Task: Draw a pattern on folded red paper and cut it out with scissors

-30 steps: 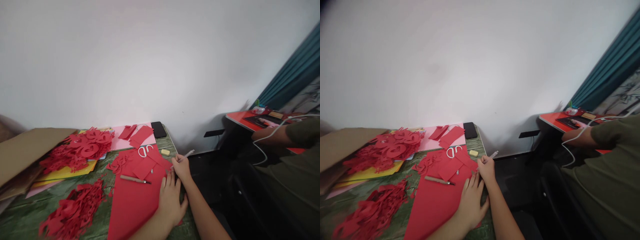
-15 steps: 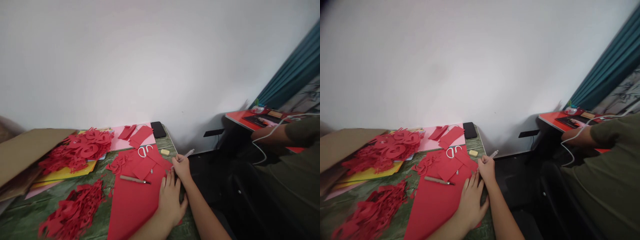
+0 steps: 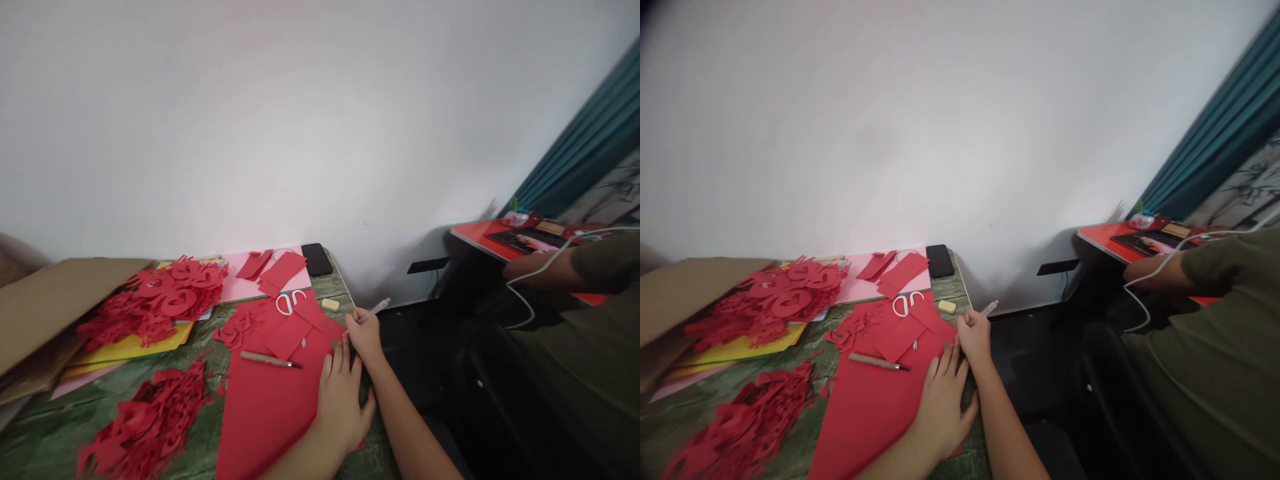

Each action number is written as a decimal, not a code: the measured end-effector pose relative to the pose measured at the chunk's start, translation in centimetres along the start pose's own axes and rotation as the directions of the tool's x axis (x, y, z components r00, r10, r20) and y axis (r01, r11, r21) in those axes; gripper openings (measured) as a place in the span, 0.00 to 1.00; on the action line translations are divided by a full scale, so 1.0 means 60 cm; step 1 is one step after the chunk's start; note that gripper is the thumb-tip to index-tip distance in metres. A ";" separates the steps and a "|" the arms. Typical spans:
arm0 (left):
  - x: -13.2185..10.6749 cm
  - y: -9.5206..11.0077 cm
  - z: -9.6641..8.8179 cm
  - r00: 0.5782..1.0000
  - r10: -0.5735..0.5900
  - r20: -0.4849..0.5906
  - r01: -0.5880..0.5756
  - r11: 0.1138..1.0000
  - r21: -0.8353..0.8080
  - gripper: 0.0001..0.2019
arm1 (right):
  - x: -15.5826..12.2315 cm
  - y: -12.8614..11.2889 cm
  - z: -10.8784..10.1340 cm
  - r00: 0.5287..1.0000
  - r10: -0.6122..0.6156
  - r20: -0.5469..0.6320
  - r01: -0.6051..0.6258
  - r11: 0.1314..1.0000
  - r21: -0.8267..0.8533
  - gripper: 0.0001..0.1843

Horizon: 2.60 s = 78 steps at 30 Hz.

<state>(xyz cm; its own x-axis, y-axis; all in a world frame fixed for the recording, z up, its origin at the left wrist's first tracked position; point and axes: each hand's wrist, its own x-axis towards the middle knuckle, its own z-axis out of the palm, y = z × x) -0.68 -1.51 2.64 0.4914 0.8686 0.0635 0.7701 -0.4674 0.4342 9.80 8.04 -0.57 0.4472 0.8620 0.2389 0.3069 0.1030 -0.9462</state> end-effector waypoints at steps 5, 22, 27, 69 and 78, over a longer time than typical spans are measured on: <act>0.001 0.002 -0.002 1.000 -0.009 0.010 0.009 1.000 -0.004 0.27 | 0.000 -0.005 0.000 1.000 0.000 0.027 0.000 1.000 0.006 0.15; 0.002 0.001 0.001 1.000 -0.001 -0.008 0.001 1.000 0.019 0.27 | 0.000 -0.004 -0.002 1.000 -0.004 -0.008 0.004 1.000 -0.002 0.15; 0.002 0.001 0.001 1.000 0.002 0.009 -0.002 1.000 0.029 0.28 | 0.000 -0.001 0.000 1.000 -0.003 -0.003 0.003 1.000 -0.004 0.15; -0.004 0.002 0.007 1.000 -0.001 -0.015 0.002 0.997 0.072 0.26 | -0.007 -0.043 0.003 0.963 0.007 0.270 -0.085 0.958 0.276 0.15; -0.004 0.002 0.007 1.000 0.009 -0.017 -0.007 0.996 0.093 0.26 | -0.003 -0.033 -0.003 0.964 -0.004 0.265 -0.065 0.966 0.252 0.24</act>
<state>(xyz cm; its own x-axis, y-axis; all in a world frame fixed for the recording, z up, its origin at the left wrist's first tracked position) -0.53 -1.88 2.30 0.4910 0.8672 0.0828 0.8011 -0.4868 0.3481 9.30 7.61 1.29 0.2070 0.9623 0.1762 0.0555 0.1683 -0.9842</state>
